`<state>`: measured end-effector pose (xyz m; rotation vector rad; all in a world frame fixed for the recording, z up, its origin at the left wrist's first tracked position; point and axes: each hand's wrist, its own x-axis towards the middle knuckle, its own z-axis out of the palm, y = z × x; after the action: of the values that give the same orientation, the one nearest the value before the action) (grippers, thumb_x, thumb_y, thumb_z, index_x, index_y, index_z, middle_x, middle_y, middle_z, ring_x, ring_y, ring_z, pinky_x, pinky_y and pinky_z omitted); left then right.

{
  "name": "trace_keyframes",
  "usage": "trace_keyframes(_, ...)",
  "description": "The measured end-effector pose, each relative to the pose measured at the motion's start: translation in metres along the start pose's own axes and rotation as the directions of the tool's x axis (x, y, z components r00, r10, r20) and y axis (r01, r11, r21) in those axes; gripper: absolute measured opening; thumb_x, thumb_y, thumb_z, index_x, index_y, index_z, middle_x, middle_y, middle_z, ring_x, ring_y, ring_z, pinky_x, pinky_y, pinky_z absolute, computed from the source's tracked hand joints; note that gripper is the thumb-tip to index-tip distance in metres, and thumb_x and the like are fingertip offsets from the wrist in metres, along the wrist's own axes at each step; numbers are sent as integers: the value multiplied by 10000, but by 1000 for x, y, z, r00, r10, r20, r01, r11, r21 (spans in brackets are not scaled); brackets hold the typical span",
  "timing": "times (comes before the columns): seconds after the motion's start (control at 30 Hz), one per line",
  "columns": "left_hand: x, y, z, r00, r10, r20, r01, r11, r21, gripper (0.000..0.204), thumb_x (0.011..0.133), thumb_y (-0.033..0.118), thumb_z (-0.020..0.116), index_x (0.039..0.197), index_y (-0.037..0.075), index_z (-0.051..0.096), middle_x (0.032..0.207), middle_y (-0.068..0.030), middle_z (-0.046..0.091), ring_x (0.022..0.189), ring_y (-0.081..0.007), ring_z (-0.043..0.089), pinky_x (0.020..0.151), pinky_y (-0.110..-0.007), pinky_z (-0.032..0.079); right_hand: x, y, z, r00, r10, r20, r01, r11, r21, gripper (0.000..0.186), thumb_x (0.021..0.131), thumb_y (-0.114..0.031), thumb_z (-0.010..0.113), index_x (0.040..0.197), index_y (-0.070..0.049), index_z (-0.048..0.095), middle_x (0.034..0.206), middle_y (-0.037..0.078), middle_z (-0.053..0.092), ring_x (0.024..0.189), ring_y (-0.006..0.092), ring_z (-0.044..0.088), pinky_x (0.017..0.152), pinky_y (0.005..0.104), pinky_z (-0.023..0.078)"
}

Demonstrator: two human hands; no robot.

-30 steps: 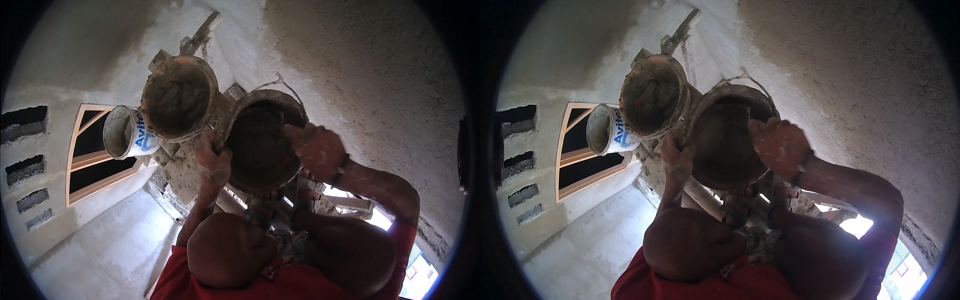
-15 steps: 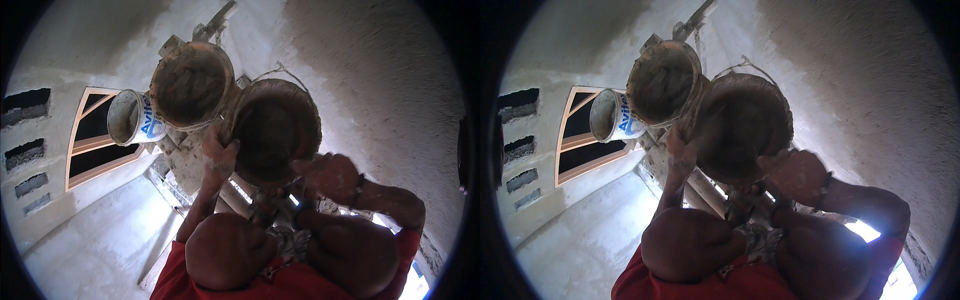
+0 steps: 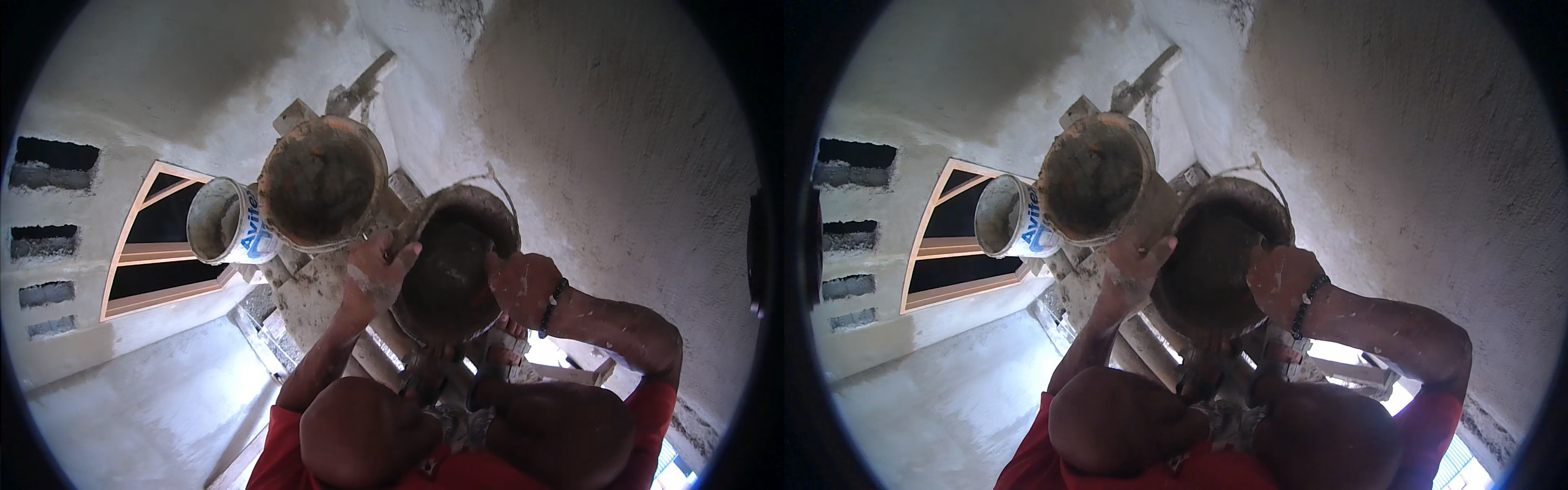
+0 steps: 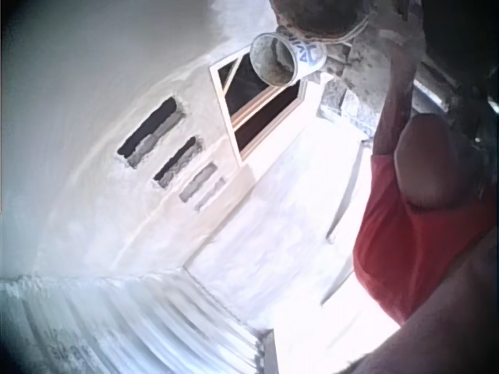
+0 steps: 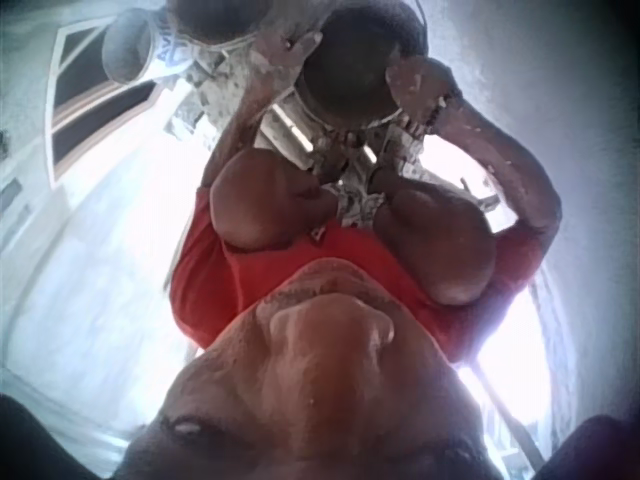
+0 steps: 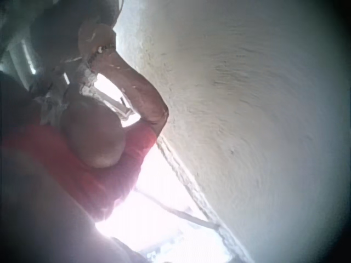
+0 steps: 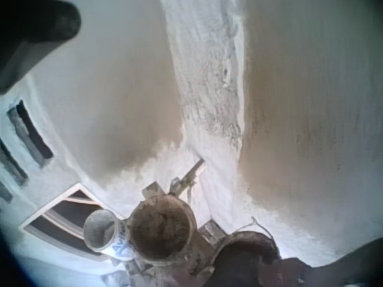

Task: The person smooths a layer of wet plaster onto a wall using a float, then mixes more plaster in a bucket using a trowel and applies it to another section of the wall.

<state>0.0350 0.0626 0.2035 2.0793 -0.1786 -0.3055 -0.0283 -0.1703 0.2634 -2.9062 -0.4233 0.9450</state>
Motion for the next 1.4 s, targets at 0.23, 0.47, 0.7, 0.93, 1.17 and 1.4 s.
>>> trace_keyframes(0.23, -5, 30, 0, 999, 39, 3, -39, 982, 185, 367, 829, 307, 725, 727, -16, 582, 629, -166, 567, 552, -272, 549, 557, -409, 431, 32, 65, 25, 816, -564, 126, 572, 819, -47, 256, 885, -195, 487, 977, -40, 669, 932, 125, 686, 899, 295, 674, 743, 414, 562)
trace_keyframes(0.47, -15, 11, -2, 994, -100, -49, 106, 984, 142, 383, 832, 319, 720, 712, -15, 575, 588, -158, 555, 511, -282, 539, 526, -407, 421, 20, 46, -31, 793, -233, 563, -134, 835, 534, 395, 946, -409, 558, 1079, -41, 617, 677, 59, 603, 541, 146, 589, 477, 303, 485)
trace_keyframes(0.7, -12, 8, -8, 992, -113, -61, 123, 973, 196, 401, 845, 329, 706, 691, -10, 556, 601, -167, 535, 546, -278, 513, 552, -423, 402, 10, 46, 55, 910, -358, 209, -115, 266, 957, 485, 941, -487, 575, 1110, -36, 624, 601, 4, 557, 493, 89, 543, 439, 254, 461)
trace_keyframes(0.93, 1, -16, -9, 1000, -7, -4, 7, 998, 62, 397, 872, 280, 705, 671, 1, 507, 578, -37, 427, 569, -120, 395, 517, -354, 344, -5, 27, 35, 982, -80, 171, -120, 437, 891, 455, 935, -379, 580, 1276, -78, 589, 770, 61, 655, 681, 164, 656, 610, 320, 536)
trace_keyframes(1.17, 6, -14, -11, 979, -166, 114, 171, 984, -37, 376, 876, 237, 708, 657, 15, 498, 590, 28, 392, 588, -74, 349, 504, -316, 311, -27, 52, 34, 967, -25, -255, 140, 884, 446, 331, 944, -259, 502, 1225, -100, 574, 950, 137, 660, 810, 283, 665, 715, 423, 552)
trace_keyframes(1.4, 17, -21, -12, 990, -84, 117, 83, 996, 17, 341, 863, 224, 717, 695, -10, 533, 593, -11, 425, 594, -92, 357, 516, -326, 321, -18, 19, 63, 989, -44, -140, 98, 909, 406, 307, 952, -209, 443, 1232, -139, 545, 901, 143, 640, 792, 319, 662, 655, 445, 531)
